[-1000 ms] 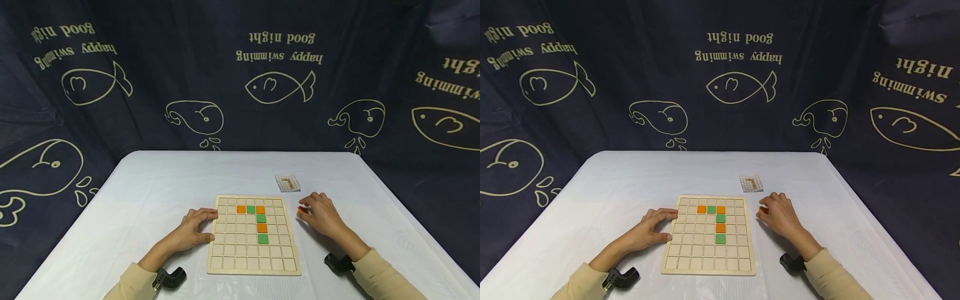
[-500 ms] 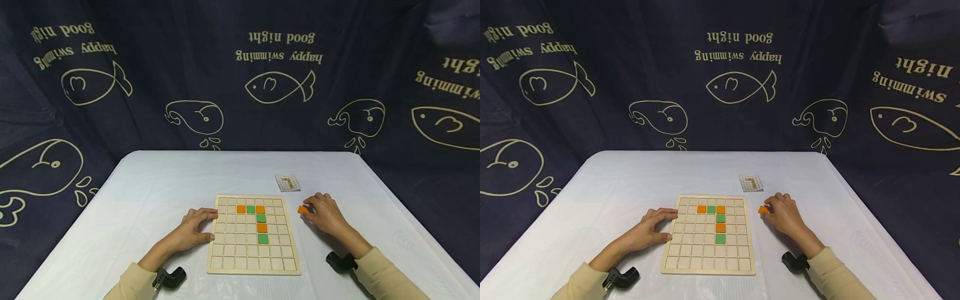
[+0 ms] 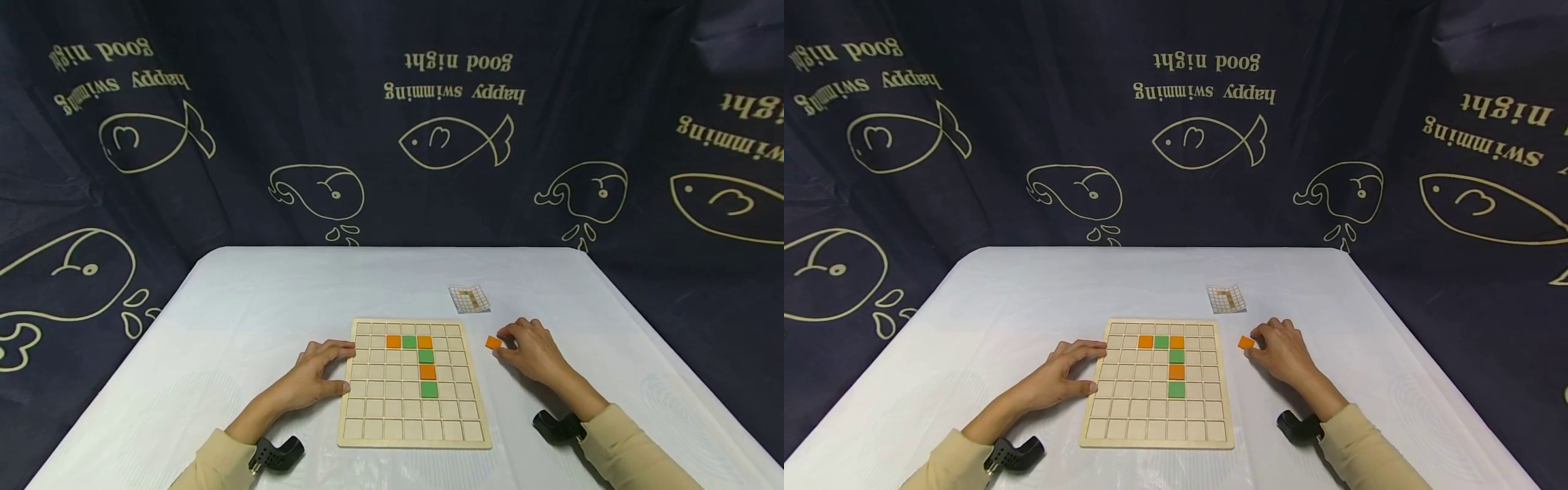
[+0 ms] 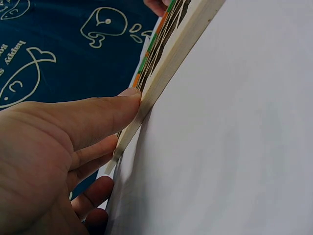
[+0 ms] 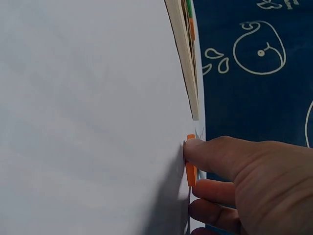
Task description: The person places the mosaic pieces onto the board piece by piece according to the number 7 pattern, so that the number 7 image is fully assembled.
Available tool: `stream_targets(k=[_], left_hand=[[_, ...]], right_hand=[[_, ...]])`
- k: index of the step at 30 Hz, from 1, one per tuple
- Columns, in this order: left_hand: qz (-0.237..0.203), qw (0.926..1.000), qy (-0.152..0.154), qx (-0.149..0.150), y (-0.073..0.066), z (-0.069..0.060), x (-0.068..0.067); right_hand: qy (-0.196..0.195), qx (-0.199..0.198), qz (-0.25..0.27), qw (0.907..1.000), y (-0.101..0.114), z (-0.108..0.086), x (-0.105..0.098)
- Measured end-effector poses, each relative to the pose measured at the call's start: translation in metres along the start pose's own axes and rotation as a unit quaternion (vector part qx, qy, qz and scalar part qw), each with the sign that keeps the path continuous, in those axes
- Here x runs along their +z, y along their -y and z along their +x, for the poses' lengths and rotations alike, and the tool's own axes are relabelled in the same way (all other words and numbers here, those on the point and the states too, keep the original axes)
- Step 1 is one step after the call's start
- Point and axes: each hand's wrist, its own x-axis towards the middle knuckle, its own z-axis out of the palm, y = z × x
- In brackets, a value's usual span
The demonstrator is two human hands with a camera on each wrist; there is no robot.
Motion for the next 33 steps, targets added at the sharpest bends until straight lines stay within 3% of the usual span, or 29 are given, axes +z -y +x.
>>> stream_targets(k=[33], left_hand=[[-0.001, 1.0, 0.003, -0.002, -0.0012, -0.0009, -0.0006]], right_hand=[[-0.012, -0.009, 0.021, 0.9997, -0.0043, -0.0022, 0.0018]])
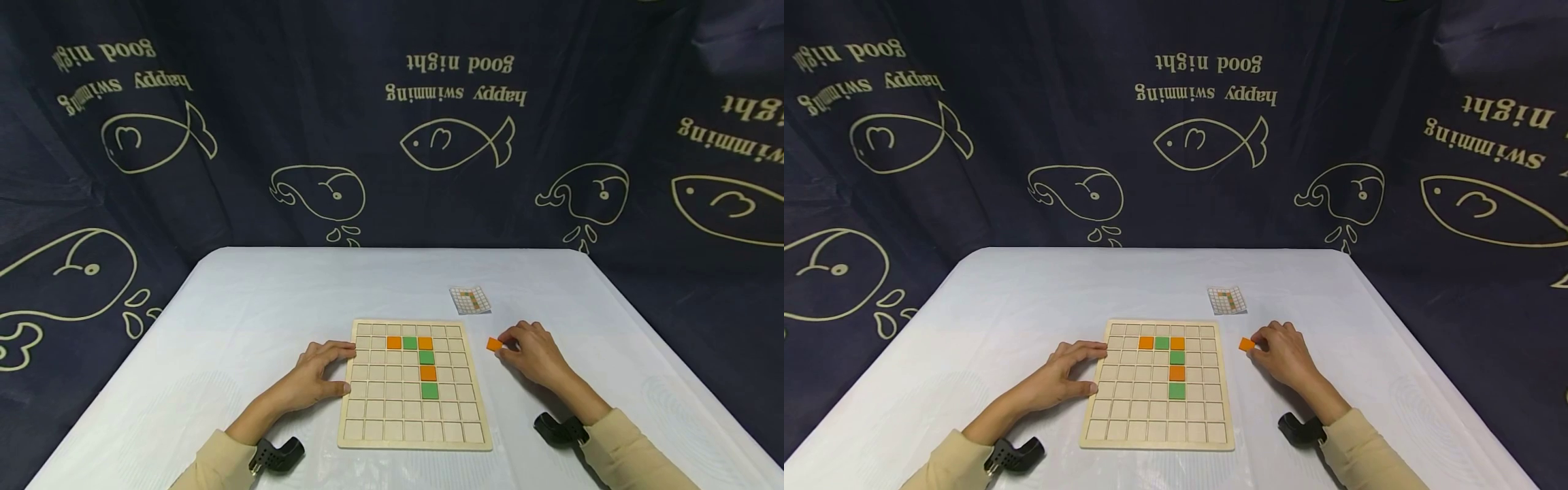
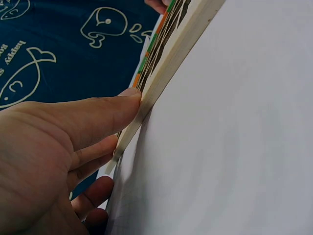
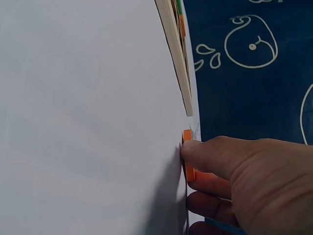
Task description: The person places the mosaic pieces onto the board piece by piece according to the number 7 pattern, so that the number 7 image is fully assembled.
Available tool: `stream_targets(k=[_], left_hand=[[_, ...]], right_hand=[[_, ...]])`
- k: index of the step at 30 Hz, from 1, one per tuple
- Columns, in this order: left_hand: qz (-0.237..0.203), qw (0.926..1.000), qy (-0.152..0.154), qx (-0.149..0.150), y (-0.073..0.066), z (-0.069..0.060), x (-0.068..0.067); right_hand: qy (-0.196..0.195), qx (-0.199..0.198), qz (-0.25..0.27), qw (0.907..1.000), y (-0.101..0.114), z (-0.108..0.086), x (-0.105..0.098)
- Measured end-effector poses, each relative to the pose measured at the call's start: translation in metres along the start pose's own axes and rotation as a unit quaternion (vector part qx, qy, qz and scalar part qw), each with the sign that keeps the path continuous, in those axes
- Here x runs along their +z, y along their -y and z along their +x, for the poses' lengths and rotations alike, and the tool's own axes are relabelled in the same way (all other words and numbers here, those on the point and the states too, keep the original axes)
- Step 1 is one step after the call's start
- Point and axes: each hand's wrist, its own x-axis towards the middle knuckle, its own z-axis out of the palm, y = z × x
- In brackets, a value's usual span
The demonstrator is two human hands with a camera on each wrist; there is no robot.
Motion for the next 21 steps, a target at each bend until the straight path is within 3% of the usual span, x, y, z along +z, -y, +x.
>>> stream_targets(k=[21], left_hand=[[0.005, 1.0, 0.0, 0.0, 0.0, 0.0, 0.0]], right_hand=[[-0.026, -0.026, 0.021, 0.9991, 0.017, -0.002, -0.006]])
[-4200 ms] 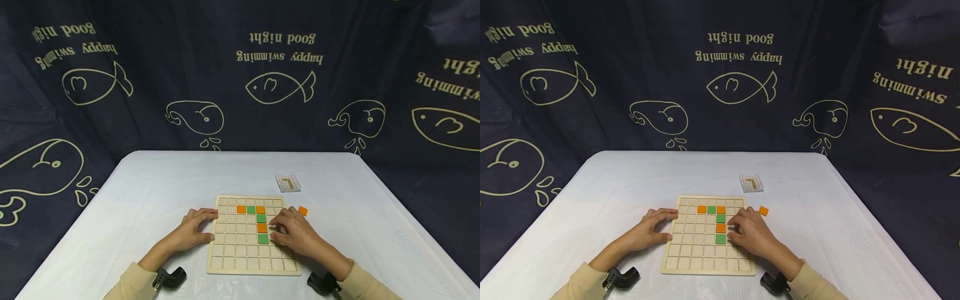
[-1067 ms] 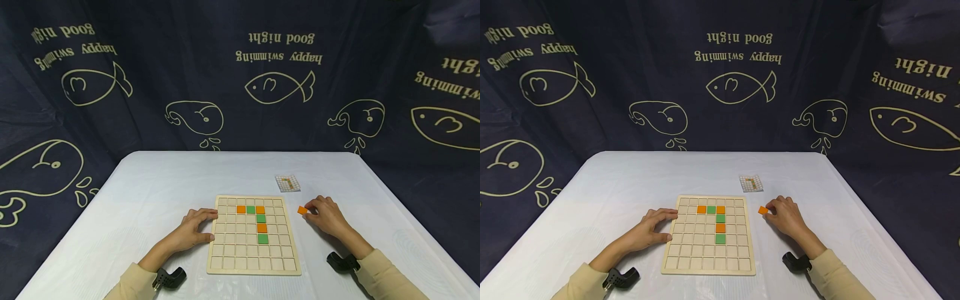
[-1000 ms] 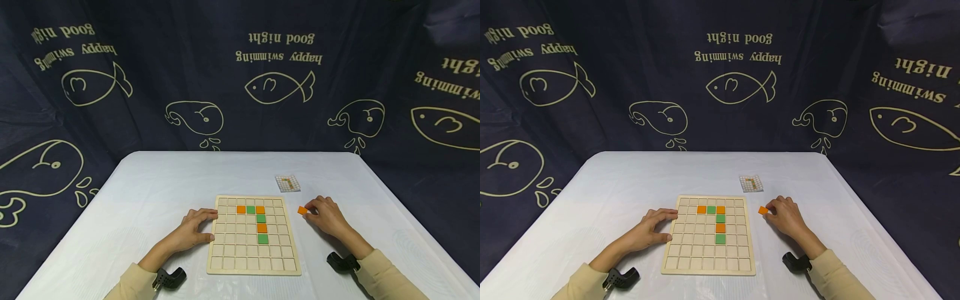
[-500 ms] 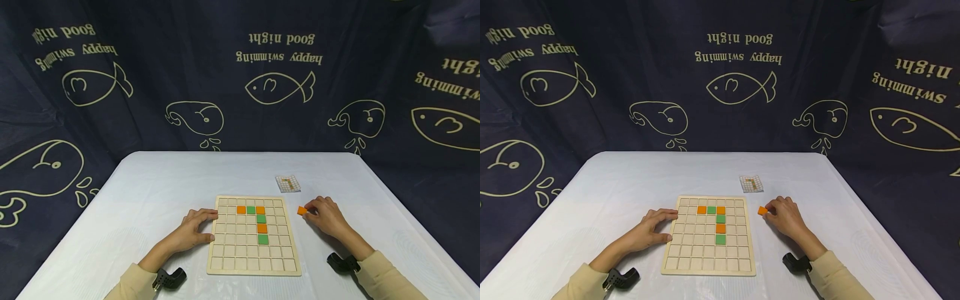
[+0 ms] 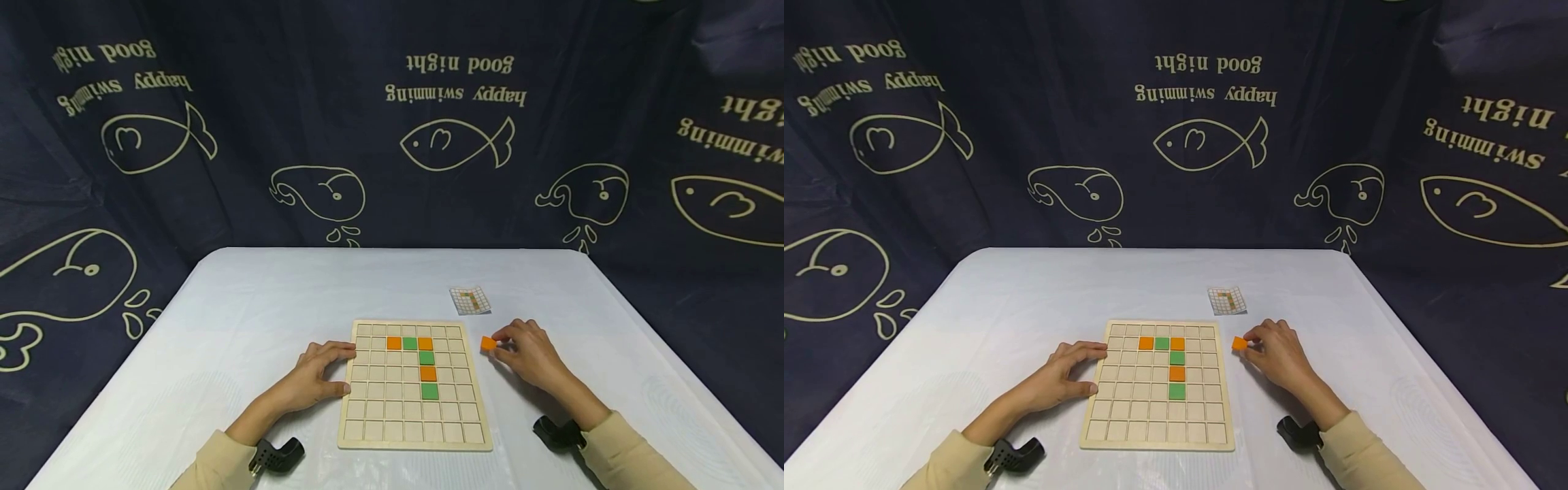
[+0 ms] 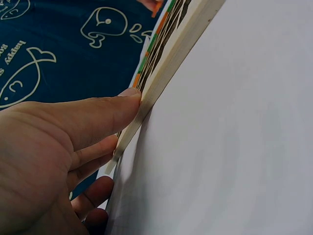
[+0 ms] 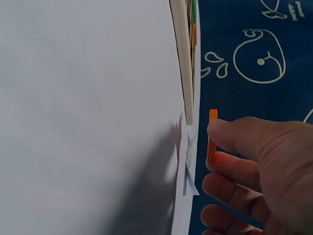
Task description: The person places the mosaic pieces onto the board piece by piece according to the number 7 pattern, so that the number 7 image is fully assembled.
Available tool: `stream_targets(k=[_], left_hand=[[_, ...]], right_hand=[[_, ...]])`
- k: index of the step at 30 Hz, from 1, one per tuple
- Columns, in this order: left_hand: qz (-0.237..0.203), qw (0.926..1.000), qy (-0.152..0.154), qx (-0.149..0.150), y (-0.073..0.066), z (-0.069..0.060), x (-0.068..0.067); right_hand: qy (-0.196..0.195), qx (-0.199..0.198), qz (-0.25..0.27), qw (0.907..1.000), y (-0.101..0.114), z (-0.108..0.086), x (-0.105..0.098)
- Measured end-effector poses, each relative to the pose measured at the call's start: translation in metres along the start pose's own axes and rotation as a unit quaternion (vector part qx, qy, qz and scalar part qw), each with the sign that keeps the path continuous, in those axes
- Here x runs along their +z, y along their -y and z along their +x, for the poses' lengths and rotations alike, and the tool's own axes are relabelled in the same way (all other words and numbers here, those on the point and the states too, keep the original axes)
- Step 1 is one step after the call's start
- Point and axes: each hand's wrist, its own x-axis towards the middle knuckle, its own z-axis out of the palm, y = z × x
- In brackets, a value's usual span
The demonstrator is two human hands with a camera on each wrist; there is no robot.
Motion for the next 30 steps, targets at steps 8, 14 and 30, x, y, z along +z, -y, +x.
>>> stream_targets(k=[8, 14, 30], left_hand=[[-0.002, 1.0, 0.002, -0.001, 0.0, 0.0, 0.0], [-0.002, 1.0, -0.001, 0.001, -0.001, 0.0, 0.0], [0.001, 1.0, 0.004, -0.001, -0.001, 0.0, 0.0]], right_hand=[[-0.008, -0.017, 0.002, 0.9998, 0.008, -0.002, -0.002], [-0.003, -0.026, 0.003, 0.9997, 0.016, -0.004, -0.004], [-0.005, -0.077, 0.001, 0.997, 0.044, -0.01, -0.008]])
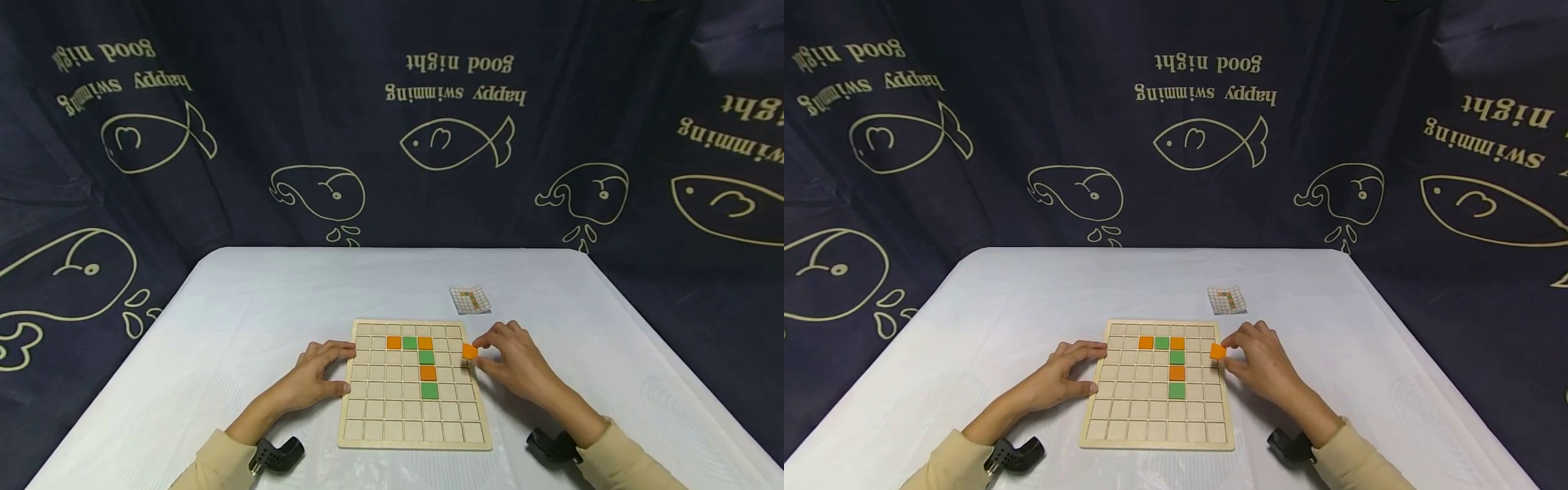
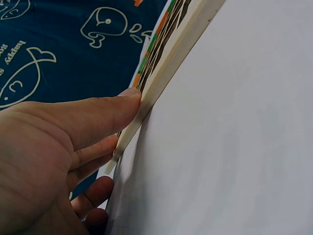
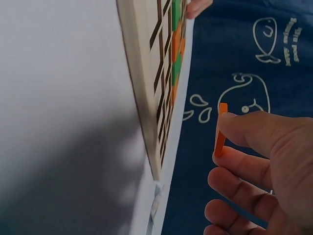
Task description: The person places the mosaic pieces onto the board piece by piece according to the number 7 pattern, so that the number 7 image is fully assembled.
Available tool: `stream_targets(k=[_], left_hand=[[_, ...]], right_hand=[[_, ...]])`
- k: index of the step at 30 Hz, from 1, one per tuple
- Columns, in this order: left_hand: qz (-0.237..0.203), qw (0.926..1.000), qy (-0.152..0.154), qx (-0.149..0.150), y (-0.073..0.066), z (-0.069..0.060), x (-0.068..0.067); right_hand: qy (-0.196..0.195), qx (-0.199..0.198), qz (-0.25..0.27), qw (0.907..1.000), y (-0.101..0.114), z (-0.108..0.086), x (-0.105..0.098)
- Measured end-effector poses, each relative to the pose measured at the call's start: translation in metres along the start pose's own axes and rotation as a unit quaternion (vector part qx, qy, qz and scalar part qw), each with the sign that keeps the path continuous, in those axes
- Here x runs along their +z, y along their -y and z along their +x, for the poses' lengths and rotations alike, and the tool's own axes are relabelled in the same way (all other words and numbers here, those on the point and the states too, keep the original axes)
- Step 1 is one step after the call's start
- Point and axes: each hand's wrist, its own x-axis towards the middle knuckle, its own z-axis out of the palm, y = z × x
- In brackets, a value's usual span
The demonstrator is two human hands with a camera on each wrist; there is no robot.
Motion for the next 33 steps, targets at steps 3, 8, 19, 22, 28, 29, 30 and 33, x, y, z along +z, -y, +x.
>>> stream_targets(k=[3, 8, 19, 22, 28, 29, 30, 33], left_hand=[[0.002, 1.0, 0.0, 0.0, 0.0, 0.0, 0.0], [-0.008, 1.0, -0.001, 0.002, 0.0, 0.001, 0.0], [-0.001, 0.9999, -0.005, 0.011, 0.001, 0.001, 0.0], [-0.002, 0.9999, -0.005, 0.009, 0.001, 0.001, 0.0], [0.003, 1.0, -0.006, 0.007, 0.002, 0.001, 0.0], [0.005, 1.0, -0.005, 0.006, 0.003, 0.001, 0.0], [0.005, 1.0, -0.005, 0.006, 0.002, 0.001, 0.0], [0.005, 1.0, -0.005, 0.003, 0.002, 0.001, 0.0]], right_hand=[[-0.004, -0.014, 0.0, 0.9999, 0.004, -0.002, 0.0], [-0.01, -0.033, -0.001, 0.9994, 0.01, -0.004, 0.001], [-0.002, -0.058, -0.004, 0.9983, 0.024, -0.01, 0.003], [0.003, -0.065, -0.004, 0.9978, 0.028, -0.012, 0.004], [0.011, -0.073, 0.0, 0.9973, 0.033, -0.016, 0.008], [0.013, -0.074, 0.001, 0.9972, 0.034, -0.016, 0.008], [0.015, -0.076, 0.002, 0.997, 0.035, -0.017, 0.009], [0.023, -0.079, 0.003, 0.9966, 0.037, -0.018, 0.01]])
